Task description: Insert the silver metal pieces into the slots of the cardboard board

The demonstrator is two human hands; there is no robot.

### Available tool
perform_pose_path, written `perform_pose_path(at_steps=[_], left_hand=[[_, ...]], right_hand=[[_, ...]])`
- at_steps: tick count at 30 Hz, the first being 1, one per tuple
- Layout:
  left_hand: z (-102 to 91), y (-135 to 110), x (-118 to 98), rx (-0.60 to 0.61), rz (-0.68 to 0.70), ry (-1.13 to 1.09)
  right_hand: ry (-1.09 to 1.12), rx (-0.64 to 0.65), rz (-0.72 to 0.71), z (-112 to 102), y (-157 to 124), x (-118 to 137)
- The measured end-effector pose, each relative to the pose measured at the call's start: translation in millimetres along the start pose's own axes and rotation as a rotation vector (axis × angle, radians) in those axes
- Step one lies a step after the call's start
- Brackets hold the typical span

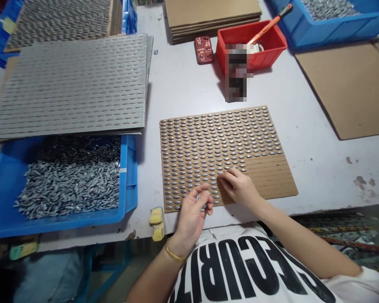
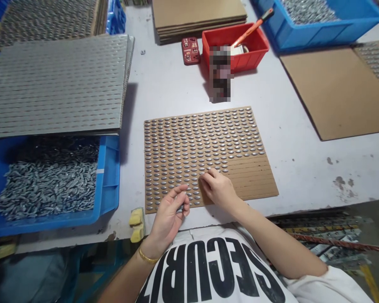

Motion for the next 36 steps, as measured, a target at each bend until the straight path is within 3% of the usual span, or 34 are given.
perform_pose_path(at_steps=[8, 17, 21, 26, 29, 32, 36], left_hand=[[3.1, 2.4, 4.5, -0.017, 0.001, -0.003], [16.2, 3.7, 12.3, -0.001, 0.006, 0.006], [23.3, 7.2, 21.2, -0.002, -0.021, 0.01], [31.0, 7.2, 26.9, 0.008, -0.106, 0.004], [35.3, 4.7, 20.1, 0.024, -0.158, -0.025], [36.4, 2.7, 7.0, 0.016, -0.088, -0.08], [34.0, 0.9, 2.7, 0.007, -0.066, -0.089]], right_hand=[[-0.042, 0.011, -0.02, 0.4, 1.5, -1.0], [0.551, -0.006, 0.051, -32.6, -22.6, 17.5], [0.48, -0.03, -0.017, -34.8, -27.1, 20.5], [0.381, -0.062, -0.063, -30.4, -29.0, 2.8], [0.415, -0.092, 0.018, -30.1, -27.5, -14.8], [0.406, -0.072, 0.12, -26.5, -22.5, -29.0], [0.335, -0.011, 0.042, -17.5, -12.6, -29.6]])
Point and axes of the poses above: each hand's wrist, its own y-axis towards the middle knuckle, its own z-axis out of the palm, x = y × z, the point moved 3 cm from there along y, towards the middle knuckle, and after that the axes turned 14 degrees about -y, right-handed, at the moved point
